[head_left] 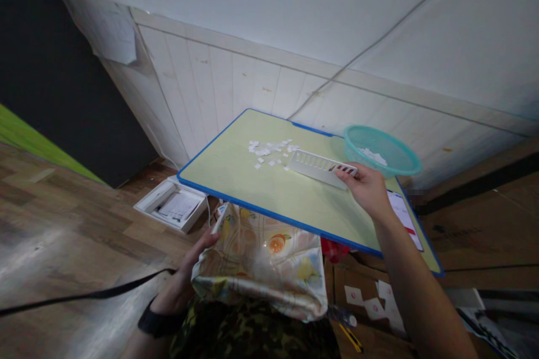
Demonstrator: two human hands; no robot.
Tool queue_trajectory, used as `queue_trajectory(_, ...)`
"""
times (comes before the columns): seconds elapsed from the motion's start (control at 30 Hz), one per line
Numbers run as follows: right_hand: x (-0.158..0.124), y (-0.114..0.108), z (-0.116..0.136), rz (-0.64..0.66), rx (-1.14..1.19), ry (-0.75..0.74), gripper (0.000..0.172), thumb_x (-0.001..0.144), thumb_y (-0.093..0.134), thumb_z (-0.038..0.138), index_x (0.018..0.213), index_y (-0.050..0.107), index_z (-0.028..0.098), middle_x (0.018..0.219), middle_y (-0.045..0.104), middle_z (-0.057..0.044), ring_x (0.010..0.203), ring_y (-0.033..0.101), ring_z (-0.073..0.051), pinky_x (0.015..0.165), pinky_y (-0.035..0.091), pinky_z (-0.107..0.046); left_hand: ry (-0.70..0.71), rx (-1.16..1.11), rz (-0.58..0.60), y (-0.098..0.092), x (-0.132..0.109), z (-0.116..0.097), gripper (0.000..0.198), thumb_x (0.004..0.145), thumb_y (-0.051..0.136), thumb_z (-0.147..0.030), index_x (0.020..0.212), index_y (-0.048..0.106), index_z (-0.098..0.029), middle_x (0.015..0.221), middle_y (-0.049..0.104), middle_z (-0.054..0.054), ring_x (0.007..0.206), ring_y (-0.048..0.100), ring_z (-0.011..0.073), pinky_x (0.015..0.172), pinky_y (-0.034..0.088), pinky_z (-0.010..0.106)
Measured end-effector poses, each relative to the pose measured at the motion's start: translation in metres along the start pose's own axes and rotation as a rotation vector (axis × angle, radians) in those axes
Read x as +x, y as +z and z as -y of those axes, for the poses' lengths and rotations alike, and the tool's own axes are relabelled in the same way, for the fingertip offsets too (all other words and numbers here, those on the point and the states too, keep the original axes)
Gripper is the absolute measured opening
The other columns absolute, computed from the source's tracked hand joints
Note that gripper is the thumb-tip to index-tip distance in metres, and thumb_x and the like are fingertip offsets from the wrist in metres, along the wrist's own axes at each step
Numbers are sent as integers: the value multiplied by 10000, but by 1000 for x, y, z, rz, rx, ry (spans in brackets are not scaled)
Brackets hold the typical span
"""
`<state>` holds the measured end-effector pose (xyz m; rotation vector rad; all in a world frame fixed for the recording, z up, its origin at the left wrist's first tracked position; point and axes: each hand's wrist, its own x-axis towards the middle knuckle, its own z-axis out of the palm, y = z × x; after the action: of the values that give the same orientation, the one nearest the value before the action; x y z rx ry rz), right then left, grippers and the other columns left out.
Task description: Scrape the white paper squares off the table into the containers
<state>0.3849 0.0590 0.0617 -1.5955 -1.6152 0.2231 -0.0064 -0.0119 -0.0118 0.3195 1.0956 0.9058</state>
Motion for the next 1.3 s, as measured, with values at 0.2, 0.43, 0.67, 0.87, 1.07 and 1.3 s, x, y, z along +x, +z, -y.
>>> queue_trajectory(0.2, -9, 1, 8, 29, 64, 1, 267, 838, 649, 407, 955, 746, 187, 896, 750, -50, 761, 655, -194, 686, 473, -299, 46, 0, -30, 1, -1, -1, 251, 746, 757, -233, 993, 759, -189, 751, 815, 27, 724, 772, 236, 572, 601, 258)
queue_trajectory(0.43, -28, 4, 26, 124, 141, -7, 259, 838, 654, 417, 923, 747, 191, 882, 756, -50, 766, 668, -197, 673, 488, -296, 101, -4, -8, 3, -3, -3, 116, 738, 755, -239, 854, 767, -234, 723, 802, -9, 753, 764, 197, 623, 589, 219)
queue_trajectory(0.67, -36, 8, 26, 42, 71, 7, 277, 843, 642, 427, 971, 745, 204, 939, 762, -53, 835, 685, -227, 758, 513, -347, 116, 59, -100, 9, -9, -15, 185, 693, 759, -200, 875, 760, -224, 682, 784, 14, 762, 758, 262, 577, 585, 286)
queue_trajectory(0.87, -49, 5, 34, 117, 81, 0, 239, 858, 633, 410, 943, 752, 221, 941, 766, -41, 856, 699, -219, 763, 527, -322, 115, 55, -87, -2, -1, -8, 44, 716, 761, -229, 750, 737, -215, 694, 785, 12, 688, 750, 221, 553, 571, 255)
queue_trajectory(1.07, -55, 2, 34, 86, 0, -26, 220, 868, 628, 394, 951, 750, 230, 961, 769, -39, 874, 713, -228, 749, 535, -319, 105, 57, -99, -3, -2, -9, 72, 732, 748, -203, 803, 754, -214, 715, 791, -5, 652, 744, 200, 584, 580, 249)
queue_trajectory(1.3, -66, -9, 32, 110, -44, -47, 176, 865, 634, 369, 923, 756, 256, 921, 772, -31, 854, 719, -232, 750, 556, -328, 158, 53, -55, -3, 1, -9, 24, 732, 768, -210, 750, 756, -221, 671, 783, -33, 596, 720, 147, 547, 547, 187)
